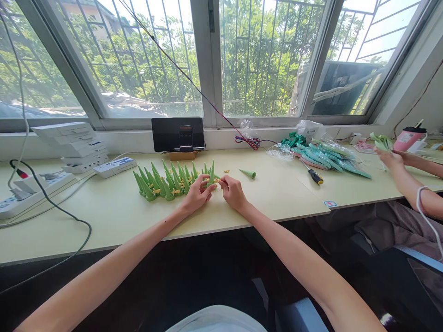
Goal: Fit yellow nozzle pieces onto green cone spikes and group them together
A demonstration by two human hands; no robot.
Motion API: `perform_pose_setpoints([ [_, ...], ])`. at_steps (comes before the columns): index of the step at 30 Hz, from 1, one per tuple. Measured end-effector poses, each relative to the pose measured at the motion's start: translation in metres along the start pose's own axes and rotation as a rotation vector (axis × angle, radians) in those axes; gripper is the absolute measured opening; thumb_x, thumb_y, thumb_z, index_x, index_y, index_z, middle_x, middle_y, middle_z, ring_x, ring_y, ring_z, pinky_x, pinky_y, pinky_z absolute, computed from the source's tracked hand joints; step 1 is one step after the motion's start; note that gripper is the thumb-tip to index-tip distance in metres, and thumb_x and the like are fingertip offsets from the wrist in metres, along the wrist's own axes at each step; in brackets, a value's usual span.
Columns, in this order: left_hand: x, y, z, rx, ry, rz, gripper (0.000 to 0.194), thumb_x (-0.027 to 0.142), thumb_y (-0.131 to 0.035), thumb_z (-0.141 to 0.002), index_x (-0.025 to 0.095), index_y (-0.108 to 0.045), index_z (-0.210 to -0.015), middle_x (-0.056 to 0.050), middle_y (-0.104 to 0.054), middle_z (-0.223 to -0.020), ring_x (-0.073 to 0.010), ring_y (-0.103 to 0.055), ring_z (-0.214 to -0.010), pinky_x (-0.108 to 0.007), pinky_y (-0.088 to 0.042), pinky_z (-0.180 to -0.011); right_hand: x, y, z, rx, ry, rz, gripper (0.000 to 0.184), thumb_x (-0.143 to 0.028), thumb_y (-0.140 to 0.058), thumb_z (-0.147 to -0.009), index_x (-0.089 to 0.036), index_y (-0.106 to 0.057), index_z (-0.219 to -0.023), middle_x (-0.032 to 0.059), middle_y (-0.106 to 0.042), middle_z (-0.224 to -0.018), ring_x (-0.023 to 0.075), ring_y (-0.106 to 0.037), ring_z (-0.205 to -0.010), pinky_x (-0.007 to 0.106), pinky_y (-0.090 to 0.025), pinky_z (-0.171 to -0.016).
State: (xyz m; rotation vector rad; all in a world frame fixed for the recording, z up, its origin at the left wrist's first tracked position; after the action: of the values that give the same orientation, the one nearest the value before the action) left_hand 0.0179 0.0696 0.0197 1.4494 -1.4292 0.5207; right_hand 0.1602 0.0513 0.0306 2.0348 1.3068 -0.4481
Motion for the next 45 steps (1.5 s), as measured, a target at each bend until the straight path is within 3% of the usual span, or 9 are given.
perform_pose_setpoints([
  [12, 0.0, 0.0, 0.001, 0.002, -0.007, -0.002, 0.04, 0.046, -0.061, -0.086, 0.021, -0.047, -0.114, -0.003, -0.061, -0.09, -0.0026, -0.045, -0.04, -0.019, -0.038, -0.043, -0.001, -0.002, 0.0, -0.04, -0.001, 0.067, 0.031, -0.033, -0.04, -0.096, -0.021, -0.047, -0.068, -0.0011, -0.051, -0.06, 0.0121, -0.042, -0.053, 0.025, -0.035, -0.056],
  [22, -0.001, -0.002, 0.001, -0.015, -0.021, 0.002, 0.038, 0.044, -0.06, -0.087, 0.022, -0.046, -0.114, -0.001, -0.059, -0.083, -0.0034, -0.044, -0.04, -0.018, -0.037, -0.044, -0.002, -0.002, 0.0, -0.06, -0.013, 0.118, 0.035, -0.034, -0.036, -0.097, -0.021, -0.045, -0.066, -0.0021, -0.047, -0.056, 0.0112, -0.037, -0.049, 0.025, -0.033, -0.054],
  [30, -0.002, -0.002, 0.0, -0.008, -0.014, 0.003, 0.039, 0.046, -0.06, -0.086, 0.022, -0.046, -0.113, -0.005, -0.06, -0.096, -0.0024, -0.045, -0.042, -0.018, -0.038, -0.044, 0.0, -0.004, 0.0, -0.072, -0.038, 0.096, 0.036, -0.036, -0.035, -0.098, -0.021, -0.046, -0.067, -0.0011, -0.051, -0.058, 0.0117, -0.04, -0.05, 0.025, -0.035, -0.056],
  [39, 0.002, 0.0, -0.001, 0.038, -0.017, -0.036, 0.036, 0.041, -0.06, -0.085, 0.021, -0.05, -0.114, -0.004, -0.061, -0.093, -0.0021, -0.044, -0.04, -0.018, -0.038, -0.044, 0.006, -0.005, -0.003, -0.092, -0.148, -0.086, 0.038, -0.047, -0.045, -0.093, -0.02, -0.054, -0.068, -0.0005, -0.054, -0.057, 0.0118, -0.046, -0.05, 0.027, -0.039, -0.055],
  [45, 0.001, -0.001, 0.0, 0.029, -0.018, -0.033, 0.036, 0.038, -0.059, -0.086, 0.022, -0.051, -0.117, -0.001, -0.061, -0.081, -0.0038, -0.042, -0.038, -0.019, -0.037, -0.043, 0.015, -0.011, 0.0, -0.164, -0.397, -0.436, 0.037, -0.056, -0.06, -0.08, -0.02, -0.055, -0.073, -0.0027, -0.051, -0.054, 0.0092, -0.039, -0.041, 0.025, -0.032, -0.038],
])
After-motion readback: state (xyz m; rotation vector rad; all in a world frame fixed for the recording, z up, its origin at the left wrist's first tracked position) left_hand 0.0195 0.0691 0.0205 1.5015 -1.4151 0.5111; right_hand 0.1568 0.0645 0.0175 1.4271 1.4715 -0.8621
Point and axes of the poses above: each hand's wrist, its own z-axis away from the middle knuckle, its own y-axis out of the back of the hand, x = y × z, the point moved 7 cm from there along -z, towards the middle knuckle
